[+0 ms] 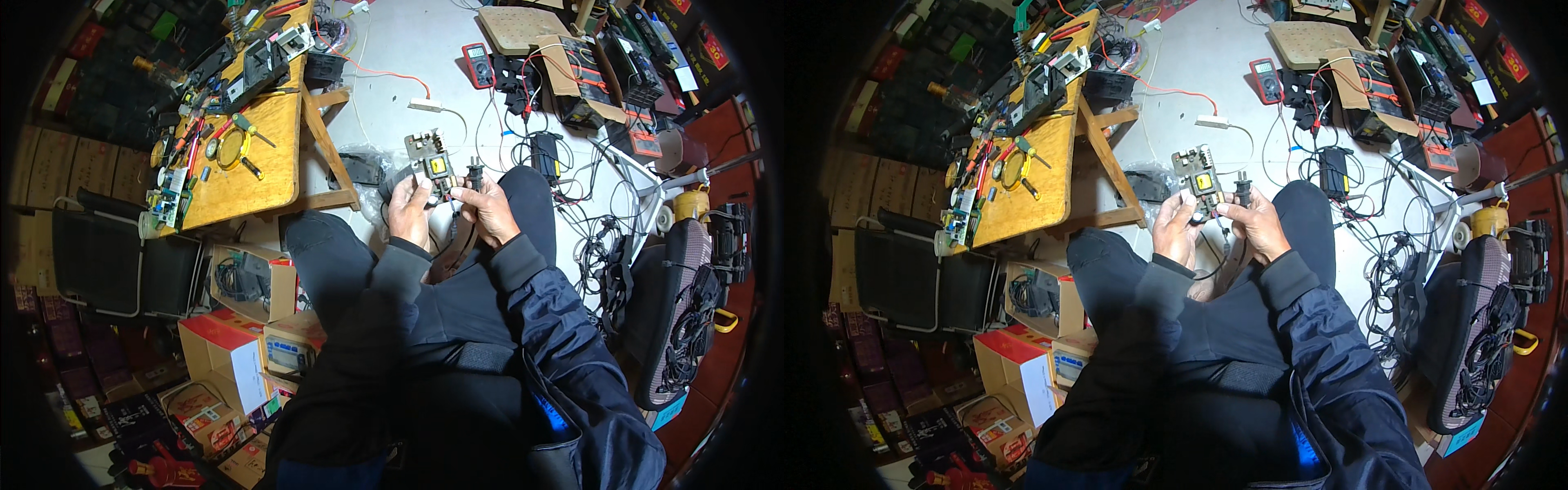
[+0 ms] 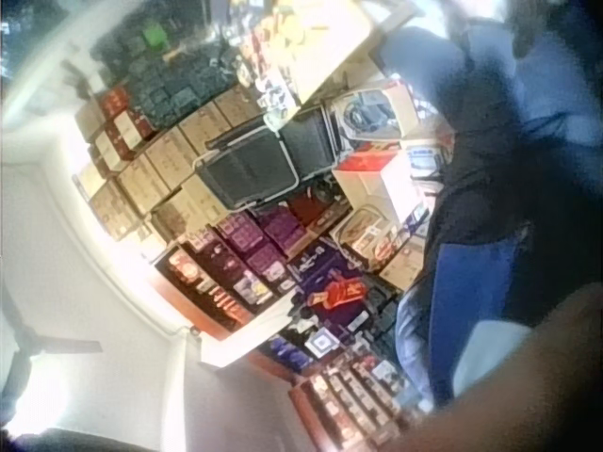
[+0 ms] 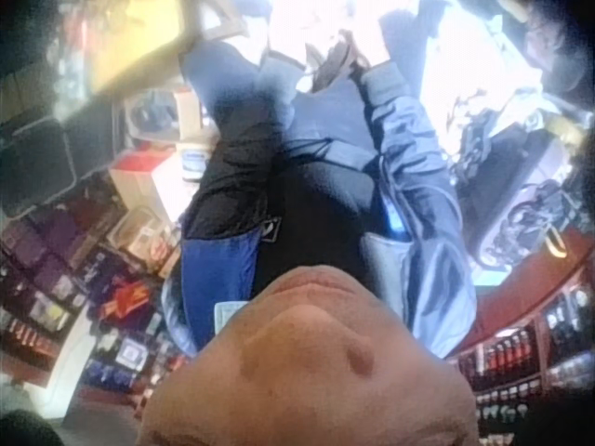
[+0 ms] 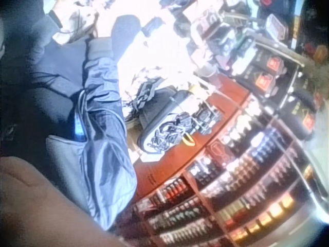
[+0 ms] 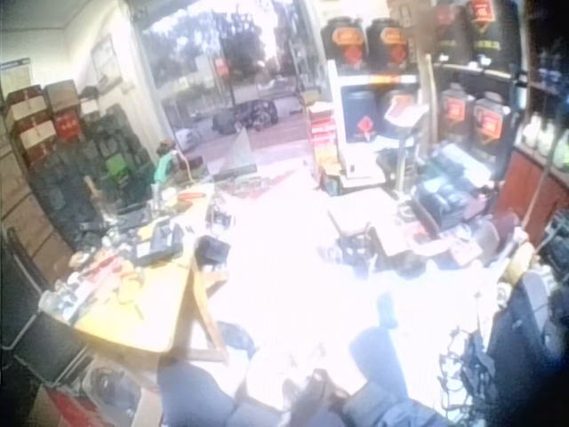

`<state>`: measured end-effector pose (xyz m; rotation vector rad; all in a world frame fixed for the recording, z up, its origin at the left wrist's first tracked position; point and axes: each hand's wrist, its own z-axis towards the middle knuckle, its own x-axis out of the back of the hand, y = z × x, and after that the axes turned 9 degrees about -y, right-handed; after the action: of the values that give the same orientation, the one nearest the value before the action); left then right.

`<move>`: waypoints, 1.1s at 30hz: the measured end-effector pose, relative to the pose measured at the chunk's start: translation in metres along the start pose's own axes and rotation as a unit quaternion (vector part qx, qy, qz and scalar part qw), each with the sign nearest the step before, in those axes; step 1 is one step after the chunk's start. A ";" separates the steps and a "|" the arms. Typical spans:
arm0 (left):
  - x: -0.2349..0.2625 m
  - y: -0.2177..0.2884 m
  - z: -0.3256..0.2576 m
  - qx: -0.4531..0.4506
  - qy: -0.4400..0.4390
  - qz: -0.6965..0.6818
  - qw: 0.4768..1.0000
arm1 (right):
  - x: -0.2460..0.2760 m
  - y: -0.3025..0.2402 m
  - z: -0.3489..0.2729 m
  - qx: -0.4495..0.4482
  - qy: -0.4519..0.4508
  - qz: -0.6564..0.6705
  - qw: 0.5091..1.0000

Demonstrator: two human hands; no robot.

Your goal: The person sits on the floor and handles a small electronic device, then picks up and coils multiple black cables. They place the coiled cables on a cushion and continue sorting through other cables and small electronic parts.

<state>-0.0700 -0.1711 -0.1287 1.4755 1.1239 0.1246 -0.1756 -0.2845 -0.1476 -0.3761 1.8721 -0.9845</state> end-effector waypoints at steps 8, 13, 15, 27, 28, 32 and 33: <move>0.000 0.016 -0.006 0.020 -0.025 0.027 0.999 | 0.002 -0.002 0.000 0.004 0.000 0.037 0.999; 0.008 0.018 -0.007 0.039 -0.048 0.048 0.997 | 0.003 -0.001 0.001 0.001 -0.001 0.035 0.999; 0.012 0.018 -0.006 0.035 -0.053 0.075 0.995 | 0.003 -0.001 0.001 0.000 0.000 0.033 0.999; 0.015 0.016 -0.005 0.032 -0.046 0.124 0.991 | 0.004 -0.001 0.001 -0.007 -0.002 0.022 1.000; 0.015 0.016 -0.006 0.033 -0.043 0.122 0.991 | 0.004 -0.001 0.001 -0.006 -0.003 0.022 1.000; 0.014 0.016 -0.005 0.017 -0.041 0.125 0.991 | 0.004 0.000 0.001 0.002 -0.011 0.032 0.999; 0.014 0.016 -0.005 0.014 -0.041 0.127 0.991 | 0.004 0.000 0.001 0.001 -0.013 0.033 0.999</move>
<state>-0.0570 -0.1549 -0.1218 1.6303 0.8711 0.2232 -0.1767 -0.2878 -0.1505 -0.3229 1.8480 -0.9339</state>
